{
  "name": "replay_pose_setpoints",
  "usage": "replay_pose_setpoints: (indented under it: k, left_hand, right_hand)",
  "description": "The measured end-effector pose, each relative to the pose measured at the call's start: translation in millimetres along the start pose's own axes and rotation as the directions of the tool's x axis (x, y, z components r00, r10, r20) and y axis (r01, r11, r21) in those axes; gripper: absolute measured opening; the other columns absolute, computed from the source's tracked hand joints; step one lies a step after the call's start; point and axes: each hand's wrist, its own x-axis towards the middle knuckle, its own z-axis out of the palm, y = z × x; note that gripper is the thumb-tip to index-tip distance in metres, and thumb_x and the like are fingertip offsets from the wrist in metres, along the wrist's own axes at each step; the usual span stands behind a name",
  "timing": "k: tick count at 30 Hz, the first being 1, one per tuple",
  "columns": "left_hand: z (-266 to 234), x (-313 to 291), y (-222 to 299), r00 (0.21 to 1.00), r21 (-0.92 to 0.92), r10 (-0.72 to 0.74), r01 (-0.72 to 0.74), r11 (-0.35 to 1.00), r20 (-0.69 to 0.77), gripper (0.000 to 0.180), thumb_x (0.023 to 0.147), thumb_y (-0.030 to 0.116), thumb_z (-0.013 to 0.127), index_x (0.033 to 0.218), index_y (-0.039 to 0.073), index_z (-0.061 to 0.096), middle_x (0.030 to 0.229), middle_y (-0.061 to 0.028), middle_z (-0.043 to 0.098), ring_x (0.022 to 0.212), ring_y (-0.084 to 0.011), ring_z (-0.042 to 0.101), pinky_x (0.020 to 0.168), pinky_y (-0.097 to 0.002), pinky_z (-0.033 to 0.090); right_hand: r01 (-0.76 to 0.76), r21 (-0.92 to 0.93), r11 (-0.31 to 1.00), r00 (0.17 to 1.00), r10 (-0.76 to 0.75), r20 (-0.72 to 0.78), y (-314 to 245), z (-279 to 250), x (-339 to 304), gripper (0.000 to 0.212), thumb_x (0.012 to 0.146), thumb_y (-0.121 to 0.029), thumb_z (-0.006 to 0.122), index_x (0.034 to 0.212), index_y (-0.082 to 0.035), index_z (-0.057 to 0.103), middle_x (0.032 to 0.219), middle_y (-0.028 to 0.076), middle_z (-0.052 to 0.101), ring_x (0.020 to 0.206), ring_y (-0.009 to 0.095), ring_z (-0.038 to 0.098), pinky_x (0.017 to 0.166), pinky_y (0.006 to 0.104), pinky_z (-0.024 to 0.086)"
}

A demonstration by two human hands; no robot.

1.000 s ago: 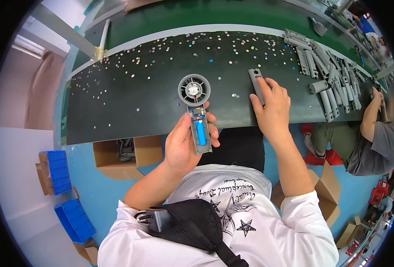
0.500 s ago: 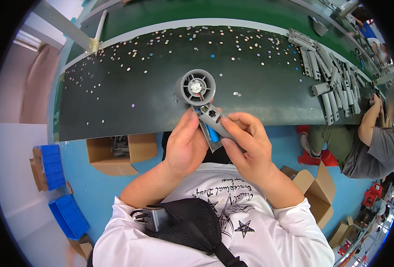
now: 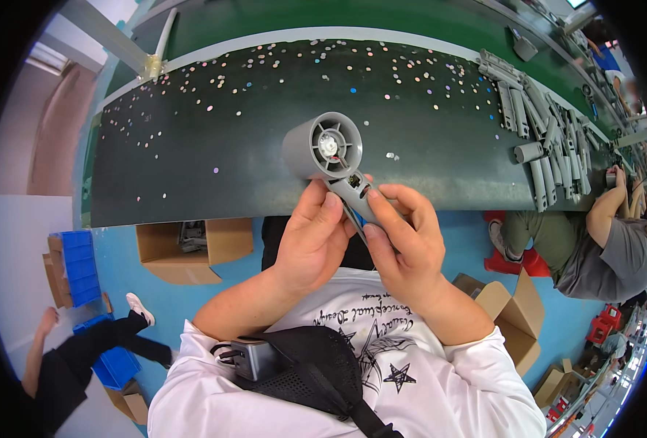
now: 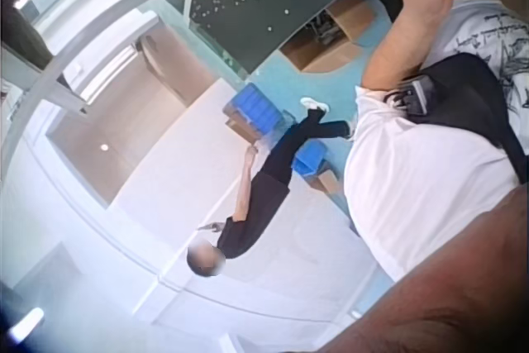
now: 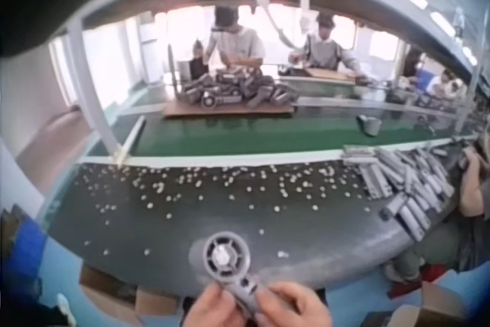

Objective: Manually assemble the housing and components of a handheld electronic fan.

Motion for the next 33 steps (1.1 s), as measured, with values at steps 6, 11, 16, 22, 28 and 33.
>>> replay_pose_setpoints:
  k: [6,11,16,22,28,33]
  left_hand:
    - [-0.3,-0.9,-4.5,1.000,-0.004,0.004,-0.004,1.000,-0.014,0.050,0.103,0.027,0.045,0.148,0.012,0.029,0.141,-0.0089,0.045,0.128,-0.0199,0.044,0.107,-0.0386,0.037]
    - [3.7,1.2,-7.9,0.998,-0.048,0.059,-0.058,0.997,0.002,0.038,0.103,0.024,0.047,0.138,0.009,0.041,0.139,-0.0078,0.048,0.126,-0.0200,0.048,0.108,-0.0402,0.040]
    - [10.8,0.7,-6.2,1.000,-0.142,0.010,-0.012,0.990,-0.011,0.039,0.106,0.024,0.035,0.141,0.006,0.035,0.143,-0.0117,0.043,0.127,-0.0248,0.048,0.106,-0.0422,0.042]
    - [3.0,2.4,-2.7,0.997,0.031,-0.071,0.072,0.997,-0.042,0.044,0.106,0.028,0.032,0.145,0.006,0.027,0.145,-0.0155,0.040,0.133,-0.0281,0.043,0.110,-0.0435,0.037]
    - [-4.9,1.4,-4.7,0.996,0.196,0.067,-0.076,0.978,0.052,0.049,0.105,0.032,0.037,0.144,0.003,0.029,0.145,-0.0187,0.041,0.137,-0.0337,0.039,0.110,-0.0462,0.037]
    - [-15.8,5.0,2.7,0.992,0.328,0.114,-0.128,0.936,0.063,0.063,0.099,0.018,0.054,0.149,0.007,0.017,0.146,-0.0174,0.039,0.129,-0.0319,0.048,0.104,-0.0429,0.043]
  right_hand:
    - [0.066,-0.154,0.986,0.998,-0.068,-0.014,-2.7,-1.2,4.0,0.045,0.072,-0.001,0.073,0.117,-0.007,0.068,0.112,0.015,0.059,0.086,0.026,0.056,0.073,0.0341,0.046]
    - [0.084,-0.174,0.981,0.995,-0.091,-0.037,-2.3,2.4,4.6,0.044,0.071,-0.003,0.074,0.114,-0.009,0.069,0.110,0.013,0.059,0.088,0.025,0.053,0.077,0.0337,0.041]
    - [0.077,-0.155,0.985,0.994,-0.089,-0.070,3.0,11.1,-0.1,0.043,0.071,-0.003,0.074,0.113,-0.009,0.069,0.113,0.011,0.057,0.091,0.026,0.052,0.077,0.0335,0.042]
    - [0.131,-0.150,0.980,0.990,-0.136,-0.024,7.4,15.2,-1.6,0.041,0.073,-0.007,0.075,0.114,-0.006,0.067,0.118,0.011,0.053,0.096,0.026,0.051,0.078,0.0347,0.044]
    - [-0.676,0.540,0.501,0.737,0.448,0.506,0.9,-21.7,-6.5,0.046,0.091,-0.019,0.064,0.129,0.004,0.051,0.103,0.009,0.061,0.087,0.015,0.056,0.074,0.0285,0.047]
    - [-0.638,0.589,0.496,0.768,0.469,0.437,-3.4,-25.1,-11.4,0.042,0.093,-0.016,0.062,0.129,0.003,0.051,0.096,0.005,0.062,0.075,0.010,0.055,0.063,0.0258,0.047]
